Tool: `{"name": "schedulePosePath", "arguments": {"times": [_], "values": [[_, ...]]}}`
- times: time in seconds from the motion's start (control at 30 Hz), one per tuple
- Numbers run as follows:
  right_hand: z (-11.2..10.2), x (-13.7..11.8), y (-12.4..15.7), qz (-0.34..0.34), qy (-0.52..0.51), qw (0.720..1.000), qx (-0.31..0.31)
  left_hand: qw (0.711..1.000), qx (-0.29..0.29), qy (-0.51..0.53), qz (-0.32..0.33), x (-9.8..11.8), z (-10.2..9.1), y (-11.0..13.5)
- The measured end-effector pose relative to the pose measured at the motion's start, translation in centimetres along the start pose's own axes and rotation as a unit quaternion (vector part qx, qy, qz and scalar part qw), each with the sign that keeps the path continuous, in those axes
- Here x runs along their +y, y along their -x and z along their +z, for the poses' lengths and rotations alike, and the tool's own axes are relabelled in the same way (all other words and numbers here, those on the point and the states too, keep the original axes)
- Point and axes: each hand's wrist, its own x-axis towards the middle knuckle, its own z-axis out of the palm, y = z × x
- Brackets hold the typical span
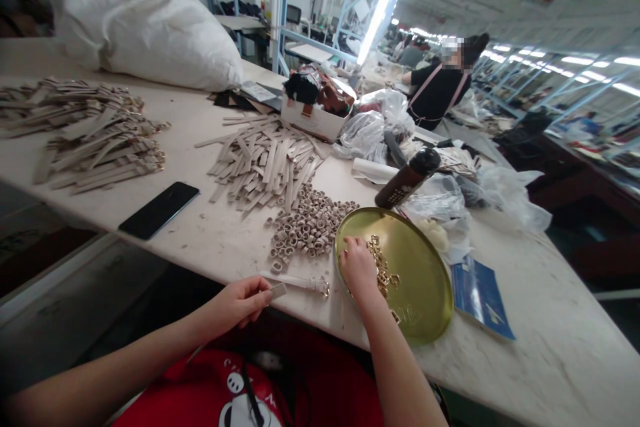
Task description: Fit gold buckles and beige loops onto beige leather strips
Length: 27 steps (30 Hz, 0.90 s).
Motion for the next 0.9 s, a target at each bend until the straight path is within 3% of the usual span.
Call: {"name": "schedulePosePath", "arguments": {"times": [0.23, 0.5, 0.57, 0.6, 0.63, 0.73, 0.8, 0.83, 0.9], "values": [[0.9, -3.7, 0.3, -0.073, 0.020, 0.996, -0.035, 1.000, 0.002, 0.011, -0.011, 0.0, -0.3, -0.8], [1.5, -3.0, 0.5, -0.062, -0.013, 0.997, -0.032, 1.000, 0.008, 0.019, -0.008, 0.1, -0.3, -2.1], [1.3, -3.3, 1.3, -0.029, -0.116, 0.992, -0.031, 1.000, 0.019, 0.018, 0.003, 0.4, -0.2, -2.6], [1.1, -3.6, 1.8, 0.003, -0.213, 0.976, -0.039, 0.999, 0.024, 0.018, 0.010, 0.7, -0.2, -2.8], [0.8, -4.1, 2.4, 0.043, -0.329, 0.941, -0.056, 0.999, 0.029, 0.018, 0.018, 0.9, -0.1, -3.0], [0.0, -5.7, 4.1, 0.147, -0.620, 0.762, -0.120, 0.998, 0.045, 0.014, 0.038, 1.7, 0.2, -3.5], [-0.3, -6.6, 5.0, 0.176, -0.707, 0.673, -0.132, 0.997, 0.054, -0.004, 0.050, 2.2, 0.4, -3.6], [-0.4, -6.9, 5.3, 0.185, -0.731, 0.644, -0.129, 0.996, 0.059, -0.021, 0.058, 2.4, 0.6, -3.6], [-0.4, -7.3, 5.8, 0.199, -0.755, 0.613, -0.121, 0.992, 0.068, -0.069, 0.075, 2.7, 0.7, -3.4]]}}
